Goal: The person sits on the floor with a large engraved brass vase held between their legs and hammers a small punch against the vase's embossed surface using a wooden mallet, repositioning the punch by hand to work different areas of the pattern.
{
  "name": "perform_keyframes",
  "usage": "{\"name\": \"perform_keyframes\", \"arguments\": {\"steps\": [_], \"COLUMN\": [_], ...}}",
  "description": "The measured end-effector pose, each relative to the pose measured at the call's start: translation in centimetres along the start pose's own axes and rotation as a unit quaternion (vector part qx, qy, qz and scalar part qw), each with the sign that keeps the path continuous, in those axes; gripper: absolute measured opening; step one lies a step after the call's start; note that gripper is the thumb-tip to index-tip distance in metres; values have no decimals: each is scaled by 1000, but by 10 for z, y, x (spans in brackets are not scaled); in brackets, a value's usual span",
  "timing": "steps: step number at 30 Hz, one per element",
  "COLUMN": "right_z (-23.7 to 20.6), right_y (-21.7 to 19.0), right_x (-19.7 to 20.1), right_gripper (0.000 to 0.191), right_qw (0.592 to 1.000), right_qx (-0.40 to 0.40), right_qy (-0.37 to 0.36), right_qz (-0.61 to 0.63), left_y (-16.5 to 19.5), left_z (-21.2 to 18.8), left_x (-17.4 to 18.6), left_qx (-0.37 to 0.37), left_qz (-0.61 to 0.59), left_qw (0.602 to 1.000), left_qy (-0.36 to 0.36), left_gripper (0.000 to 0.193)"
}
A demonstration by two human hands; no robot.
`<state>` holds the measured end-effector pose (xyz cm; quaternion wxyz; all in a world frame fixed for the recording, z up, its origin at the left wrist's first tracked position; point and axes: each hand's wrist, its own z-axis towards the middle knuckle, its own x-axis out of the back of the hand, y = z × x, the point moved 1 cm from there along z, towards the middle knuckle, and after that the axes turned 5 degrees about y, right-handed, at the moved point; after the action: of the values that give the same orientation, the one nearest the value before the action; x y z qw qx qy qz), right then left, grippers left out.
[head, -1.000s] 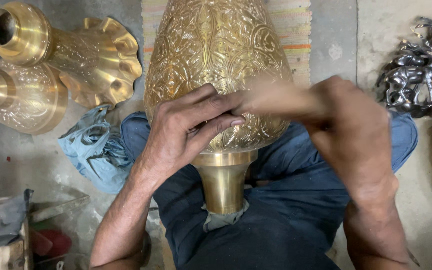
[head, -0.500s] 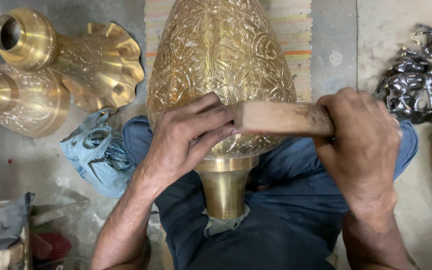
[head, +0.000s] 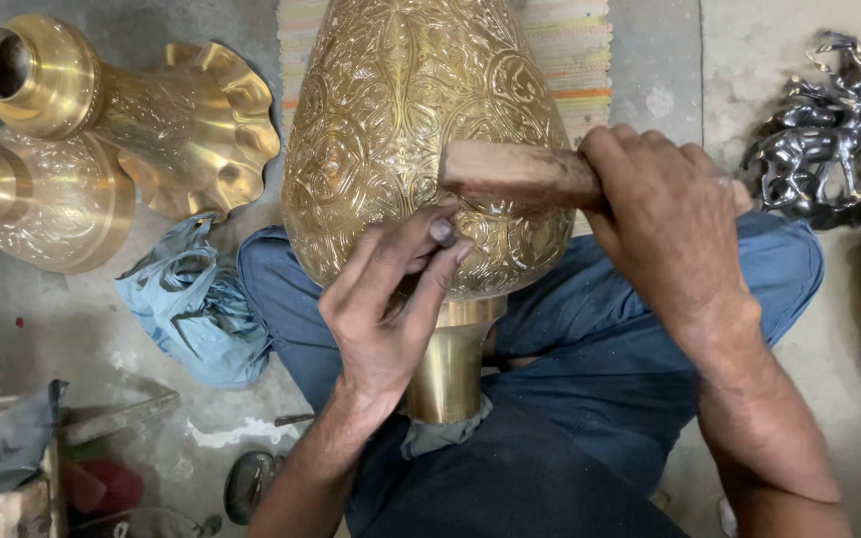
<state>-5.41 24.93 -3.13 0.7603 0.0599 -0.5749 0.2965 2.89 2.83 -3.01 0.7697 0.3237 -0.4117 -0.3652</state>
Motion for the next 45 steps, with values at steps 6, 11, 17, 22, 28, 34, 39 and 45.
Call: {"name": "perform_keyframes", "arguments": {"steps": [6, 11, 17, 22, 28, 34, 39, 45], "right_z": [20, 25, 33, 36, 35, 33, 37, 33], "right_y": [1, 0, -6, -21, -22, -23, -28, -26], "right_x": [23, 55, 81, 91, 89, 91, 90, 88], "right_gripper": [34, 20, 27, 30, 29, 31, 29, 27], "right_qw": [988, 963, 992, 972, 978, 990, 995, 980], "right_qx": [87, 134, 109, 145, 116, 111, 84, 130], "right_qy": [77, 107, 48, 31, 13, 37, 20, 22], "right_qz": [-100, -207, -45, -182, -174, -80, -55, -148], "left_y": [-8, -6, -7, -6, -6, -12, -13, -12], "left_z": [0, -1, -2, 0, 1, -3, -4, -1], "left_x": [3, 1, 3, 4, 6, 6, 5, 10], "left_qx": [26, 1, 1, -13, -32, -20, -26, -64], "left_qz": [-53, -16, -3, 40, 40, 35, -4, 44], "left_qw": [998, 1000, 1000, 999, 999, 999, 999, 997], "left_qy": [-18, -4, -5, 2, -3, -8, -20, -19], "left_gripper": [37, 37, 28, 23, 25, 28, 30, 25]}}
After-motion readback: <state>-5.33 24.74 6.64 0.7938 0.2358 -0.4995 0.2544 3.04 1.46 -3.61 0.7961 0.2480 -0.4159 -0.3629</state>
